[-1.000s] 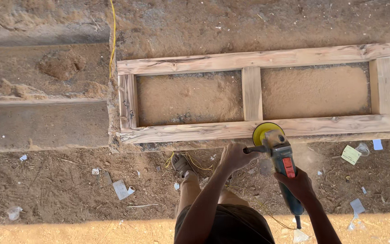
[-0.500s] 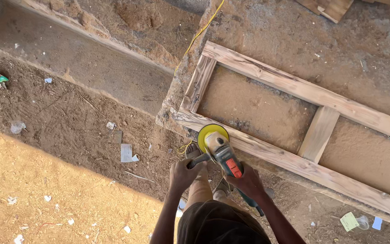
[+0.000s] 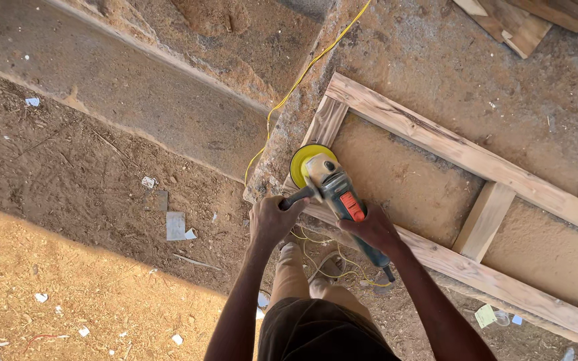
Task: The person uses an electric sander to smooth the surface of a rectangular wooden frame lying on the ground. The person moves the sander along the length and width of the frame, covering the entire surface area.
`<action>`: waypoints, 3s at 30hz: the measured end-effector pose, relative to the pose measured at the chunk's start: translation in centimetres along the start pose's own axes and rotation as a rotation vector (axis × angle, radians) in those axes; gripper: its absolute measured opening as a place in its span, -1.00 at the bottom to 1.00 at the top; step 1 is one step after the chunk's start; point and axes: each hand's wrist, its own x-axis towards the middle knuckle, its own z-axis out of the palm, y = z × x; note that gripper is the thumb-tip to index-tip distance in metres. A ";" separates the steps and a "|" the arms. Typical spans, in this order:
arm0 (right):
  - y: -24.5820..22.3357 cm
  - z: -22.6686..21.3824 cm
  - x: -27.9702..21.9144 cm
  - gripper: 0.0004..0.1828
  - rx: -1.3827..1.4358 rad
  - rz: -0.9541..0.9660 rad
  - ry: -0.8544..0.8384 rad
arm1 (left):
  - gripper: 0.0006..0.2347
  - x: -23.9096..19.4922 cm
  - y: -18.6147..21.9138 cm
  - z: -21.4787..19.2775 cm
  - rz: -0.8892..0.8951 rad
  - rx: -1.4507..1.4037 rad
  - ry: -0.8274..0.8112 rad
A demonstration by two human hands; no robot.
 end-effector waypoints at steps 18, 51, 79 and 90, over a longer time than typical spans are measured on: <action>-1.7 -1.1 1.9 -0.48 -0.023 0.011 -0.024 | -0.54 2.5 0.5 -0.4 -0.012 -0.010 -0.045; 0.0 -2.4 2.2 -0.49 -0.086 0.004 -0.076 | -0.52 1.6 -0.8 2.8 0.050 -0.066 0.076; 0.0 -5.6 6.7 -0.39 -0.287 -0.135 0.073 | -0.53 5.3 -3.4 9.3 0.148 -0.511 0.159; 1.1 -2.8 -0.8 -0.36 -0.430 -0.171 -0.174 | -0.53 -9.9 -2.0 8.3 -0.264 -0.284 0.297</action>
